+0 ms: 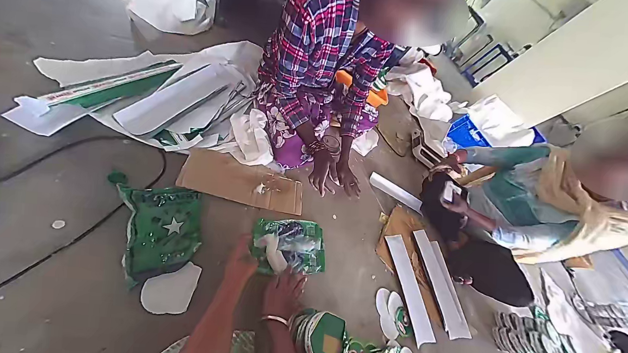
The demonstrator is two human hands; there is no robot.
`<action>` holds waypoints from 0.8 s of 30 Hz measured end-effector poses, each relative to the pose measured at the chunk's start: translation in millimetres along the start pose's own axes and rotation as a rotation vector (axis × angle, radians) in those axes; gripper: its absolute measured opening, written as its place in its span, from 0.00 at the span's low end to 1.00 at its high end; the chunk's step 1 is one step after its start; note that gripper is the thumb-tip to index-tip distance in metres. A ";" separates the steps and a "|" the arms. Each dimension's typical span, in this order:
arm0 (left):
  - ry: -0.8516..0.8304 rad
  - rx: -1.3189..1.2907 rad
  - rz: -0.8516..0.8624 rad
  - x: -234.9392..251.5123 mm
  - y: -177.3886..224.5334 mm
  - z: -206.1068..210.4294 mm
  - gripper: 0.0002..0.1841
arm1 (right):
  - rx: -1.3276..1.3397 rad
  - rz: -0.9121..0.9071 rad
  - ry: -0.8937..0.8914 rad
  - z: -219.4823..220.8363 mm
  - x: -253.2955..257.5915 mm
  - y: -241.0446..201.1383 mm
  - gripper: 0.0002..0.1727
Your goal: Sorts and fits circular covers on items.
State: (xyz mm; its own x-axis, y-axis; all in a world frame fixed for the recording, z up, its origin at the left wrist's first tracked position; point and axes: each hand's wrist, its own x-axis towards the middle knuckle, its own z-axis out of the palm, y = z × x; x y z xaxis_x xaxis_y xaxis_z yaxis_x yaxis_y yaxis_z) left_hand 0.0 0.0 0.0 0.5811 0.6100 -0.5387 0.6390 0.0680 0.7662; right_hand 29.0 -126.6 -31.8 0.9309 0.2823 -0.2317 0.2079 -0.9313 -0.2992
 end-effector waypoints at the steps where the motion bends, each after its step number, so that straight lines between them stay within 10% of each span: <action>1: -0.003 -0.017 -0.008 0.8 -0.7 2.2 0.37 | 0.015 0.013 -0.047 -2.0 0.0 -3.3 0.34; 6: -0.022 -0.059 -0.047 0.5 0.7 3.1 0.37 | 0.173 -0.107 -0.128 -35.0 -27.2 -21.0 0.29; 14: 0.118 0.134 0.185 -31.5 6.7 1.4 0.34 | 1.455 0.070 -0.391 -162.5 -65.3 15.7 0.20; 17: -0.022 -0.061 0.680 -65.4 1.7 31.1 0.41 | 1.179 -0.070 -0.291 -195.2 -60.4 78.7 0.23; 20: -0.359 -0.076 0.701 -114.2 4.0 62.5 0.61 | 0.785 -0.053 -0.201 -213.0 -57.7 116.7 0.23; 24: -0.349 -0.034 0.721 -131.0 -10.1 100.9 0.68 | 0.351 -0.361 -0.167 -191.7 -73.2 124.4 0.22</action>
State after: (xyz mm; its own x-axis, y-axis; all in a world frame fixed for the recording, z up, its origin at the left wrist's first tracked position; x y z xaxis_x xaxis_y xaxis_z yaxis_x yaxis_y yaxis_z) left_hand -31.7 -160.2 27.5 0.9728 0.2308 0.0193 0.0332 -0.2212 0.9747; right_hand 44.2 -307.2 125.4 0.7520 0.6304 -0.1927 0.3669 -0.6431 -0.6722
